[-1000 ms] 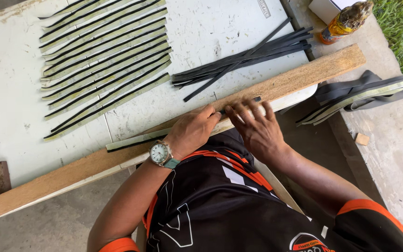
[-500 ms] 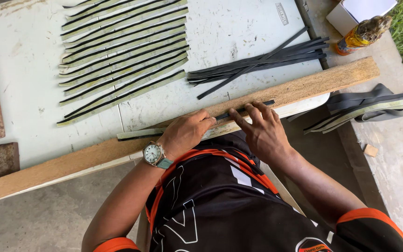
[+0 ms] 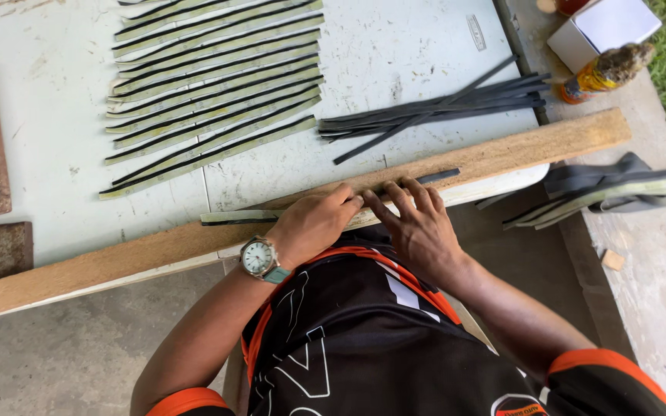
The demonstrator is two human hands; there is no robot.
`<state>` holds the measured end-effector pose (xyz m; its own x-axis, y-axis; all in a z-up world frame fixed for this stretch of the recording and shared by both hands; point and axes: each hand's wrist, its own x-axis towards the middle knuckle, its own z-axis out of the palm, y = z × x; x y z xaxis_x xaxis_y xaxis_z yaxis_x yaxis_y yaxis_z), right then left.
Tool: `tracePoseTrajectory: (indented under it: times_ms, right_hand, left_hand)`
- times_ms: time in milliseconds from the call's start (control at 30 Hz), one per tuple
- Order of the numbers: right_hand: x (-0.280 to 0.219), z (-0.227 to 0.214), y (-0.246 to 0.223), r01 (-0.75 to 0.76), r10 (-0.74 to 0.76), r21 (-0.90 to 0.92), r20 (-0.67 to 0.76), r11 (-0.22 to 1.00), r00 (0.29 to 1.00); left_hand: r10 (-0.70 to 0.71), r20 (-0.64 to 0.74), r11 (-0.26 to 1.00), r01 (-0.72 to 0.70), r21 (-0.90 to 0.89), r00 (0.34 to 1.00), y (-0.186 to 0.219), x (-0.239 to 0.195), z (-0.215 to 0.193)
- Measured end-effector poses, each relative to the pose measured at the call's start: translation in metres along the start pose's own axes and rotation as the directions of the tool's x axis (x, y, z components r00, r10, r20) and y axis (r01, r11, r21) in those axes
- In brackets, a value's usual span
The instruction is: The person separates black rubber strips from a layered sheet by hand, peeling them apart and placing them on a white table. The strips are handled one at a time and arranged in parallel rows.
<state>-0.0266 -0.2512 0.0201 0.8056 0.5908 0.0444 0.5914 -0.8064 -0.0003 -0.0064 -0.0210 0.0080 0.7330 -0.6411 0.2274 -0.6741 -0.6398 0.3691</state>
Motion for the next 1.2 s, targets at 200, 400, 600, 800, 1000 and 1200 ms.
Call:
tracePoseTrajectory:
  times_ms: [200,400,600,800,1000,1200]
  right_hand:
    - [0.0,-0.001,-0.01,-0.014,0.014,-0.007,-0.011,1.0,1.0]
    - [0.004,-0.002,-0.014,0.026,-0.023,0.041,-0.054,0.999,0.998]
    - [0.004,0.001,-0.015,0.054,-0.054,0.018,0.005,0.998,0.999]
    - [0.008,0.007,-0.022,0.059,-0.061,-0.026,-0.045,0.998,0.997]
    - [0.004,0.006,-0.019,-0.04,0.043,0.07,-0.04,0.997,0.998]
    - [-0.023,0.0,0.041,-0.284,0.285,-0.049,0.001,0.958,0.959]
  left_hand:
    - [-0.093,0.015,0.992,0.093,-0.082,0.996,-0.01,-0.026,-0.007]
    - [-0.103,-0.037,0.987,0.097,-0.128,0.994,-0.01,-0.029,-0.006]
    - [-0.119,-0.026,0.988,0.116,-0.098,0.993,-0.011,-0.028,-0.006]
    - [-0.139,0.064,0.99,0.137,0.036,0.988,-0.005,-0.021,-0.008]
    - [-0.097,-0.01,0.984,0.098,0.15,0.995,0.006,-0.019,-0.011]
    - [-0.164,0.022,0.984,0.162,0.07,0.986,0.004,-0.023,-0.013]
